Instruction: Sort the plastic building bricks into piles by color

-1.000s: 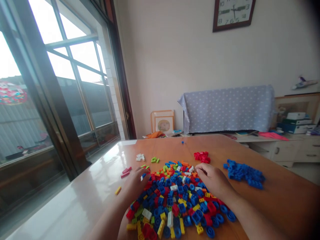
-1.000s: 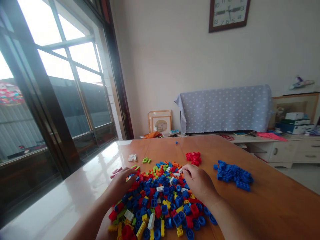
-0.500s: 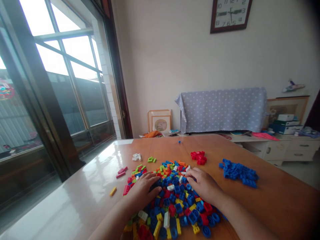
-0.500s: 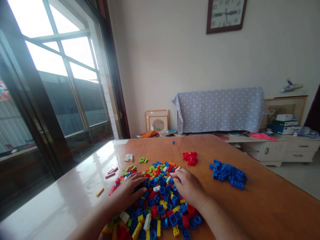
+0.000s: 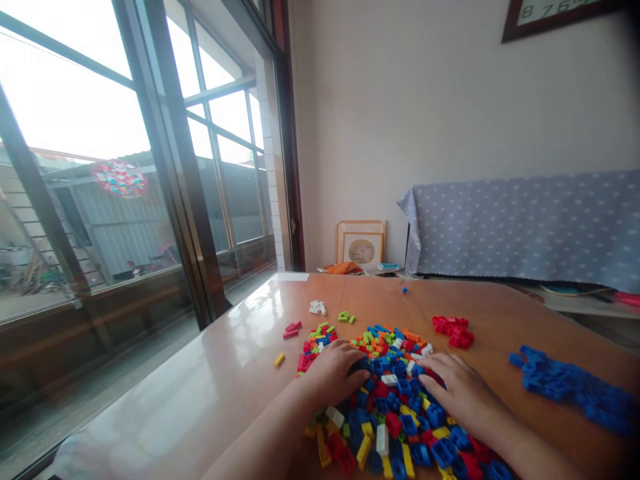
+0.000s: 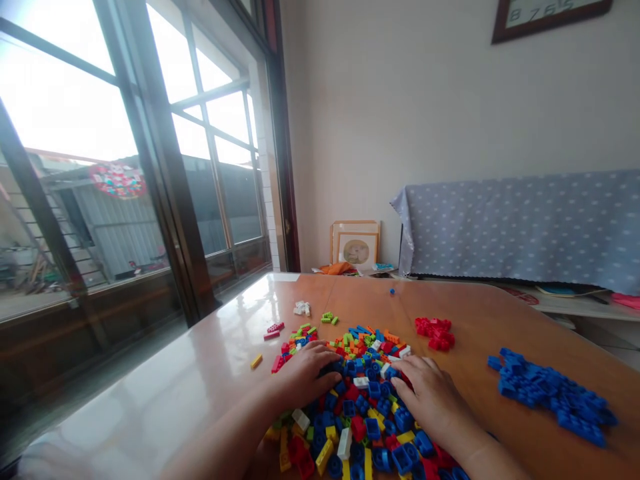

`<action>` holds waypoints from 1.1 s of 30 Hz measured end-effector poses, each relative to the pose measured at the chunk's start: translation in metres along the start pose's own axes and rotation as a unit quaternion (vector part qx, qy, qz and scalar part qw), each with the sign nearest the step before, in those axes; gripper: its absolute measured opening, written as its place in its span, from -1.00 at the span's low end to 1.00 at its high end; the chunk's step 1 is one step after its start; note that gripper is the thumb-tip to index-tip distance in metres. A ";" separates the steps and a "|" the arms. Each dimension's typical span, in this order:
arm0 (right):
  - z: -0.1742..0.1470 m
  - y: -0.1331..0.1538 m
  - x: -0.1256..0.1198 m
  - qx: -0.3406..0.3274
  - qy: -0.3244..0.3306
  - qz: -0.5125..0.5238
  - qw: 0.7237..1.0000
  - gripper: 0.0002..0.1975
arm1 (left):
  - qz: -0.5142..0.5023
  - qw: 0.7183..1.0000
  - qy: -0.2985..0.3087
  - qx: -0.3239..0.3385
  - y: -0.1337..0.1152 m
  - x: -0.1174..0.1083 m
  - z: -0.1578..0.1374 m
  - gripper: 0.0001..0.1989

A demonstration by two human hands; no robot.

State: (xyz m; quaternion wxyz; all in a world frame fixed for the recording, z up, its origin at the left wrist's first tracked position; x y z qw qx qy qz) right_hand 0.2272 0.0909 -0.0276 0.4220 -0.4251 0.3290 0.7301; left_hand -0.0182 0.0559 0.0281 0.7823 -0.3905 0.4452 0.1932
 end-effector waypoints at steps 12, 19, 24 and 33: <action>0.004 0.011 -0.015 0.005 0.000 0.005 1.000 -0.77 | -0.023 1.000 0.003 -0.005 0.003 0.002 0.005 -0.73; 0.005 0.015 -0.023 0.016 -0.006 0.021 1.000 -0.79 | -0.032 0.999 0.004 -0.018 0.002 0.001 0.008 -0.78; 0.005 0.016 -0.034 0.044 -0.016 0.053 0.998 -0.76 | -0.048 0.998 -0.010 -0.028 0.005 -0.001 0.008 -0.78; 0.004 0.000 -0.041 0.109 -0.031 0.108 0.988 -0.75 | -0.077 0.994 -0.054 -0.052 0.014 -0.005 0.008 -0.77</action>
Point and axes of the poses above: each hand's wrist, its own z-axis towards the middle knuckle, its own x-axis out of the palm, y = z × x, the point moved 8 cm from there along z, towards the middle knuckle, and after that the axes turned 11 degrees about -z, right-handed, at the moved point
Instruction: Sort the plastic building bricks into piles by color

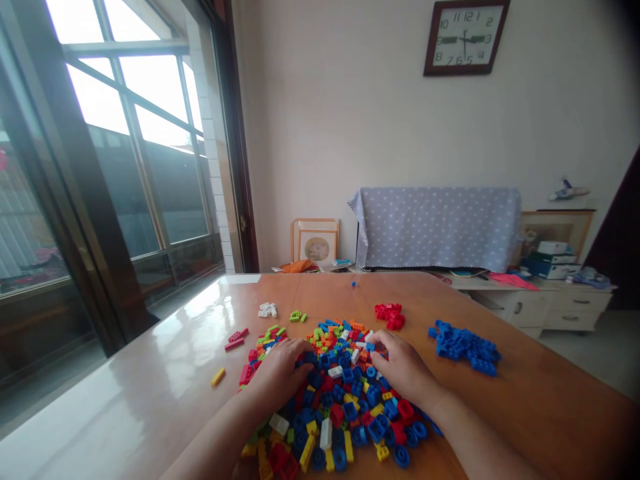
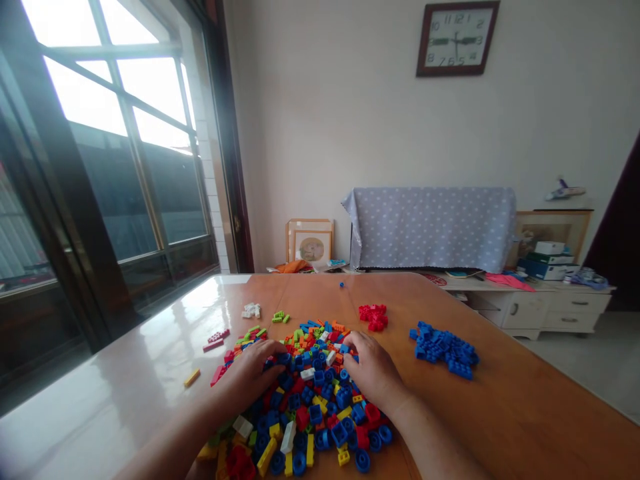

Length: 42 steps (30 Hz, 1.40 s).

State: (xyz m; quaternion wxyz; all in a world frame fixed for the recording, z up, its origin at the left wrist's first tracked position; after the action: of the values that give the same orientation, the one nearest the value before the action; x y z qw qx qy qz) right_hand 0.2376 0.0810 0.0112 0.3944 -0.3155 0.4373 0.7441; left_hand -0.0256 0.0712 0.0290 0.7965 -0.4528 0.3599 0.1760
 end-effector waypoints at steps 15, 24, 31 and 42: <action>0.003 -0.013 -0.007 0.035 -0.005 0.019 0.999 -0.87 | 0.010 1.000 0.019 -0.011 -0.008 0.000 0.000 -0.83; 0.013 -0.090 -0.025 0.166 -0.056 0.045 0.984 -0.89 | 0.005 1.000 -0.001 -0.006 -0.013 -0.003 0.002 -0.73; 0.009 -0.124 -0.039 0.212 -0.086 0.063 0.972 -0.83 | -0.007 0.999 -0.032 0.016 -0.007 -0.009 0.004 -0.77; 0.003 -0.120 -0.043 0.252 -0.093 0.100 0.958 -0.88 | -0.062 0.997 -0.036 0.025 -0.045 -0.014 0.008 -0.82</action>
State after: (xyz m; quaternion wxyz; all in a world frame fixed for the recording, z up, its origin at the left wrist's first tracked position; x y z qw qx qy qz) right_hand 0.3625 0.1072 -0.0006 0.4233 -0.0895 0.6014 0.6717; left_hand -0.0046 0.0549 0.0685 0.8294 -0.4474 0.3066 0.1335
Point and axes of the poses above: each hand's wrist, its own z-axis towards the middle knuckle, its own x-axis out of the palm, y = z × x, the point moved 8 cm from there along z, towards the middle knuckle, and after that the axes turned 11 degrees about -z, right-handed, at the moved point
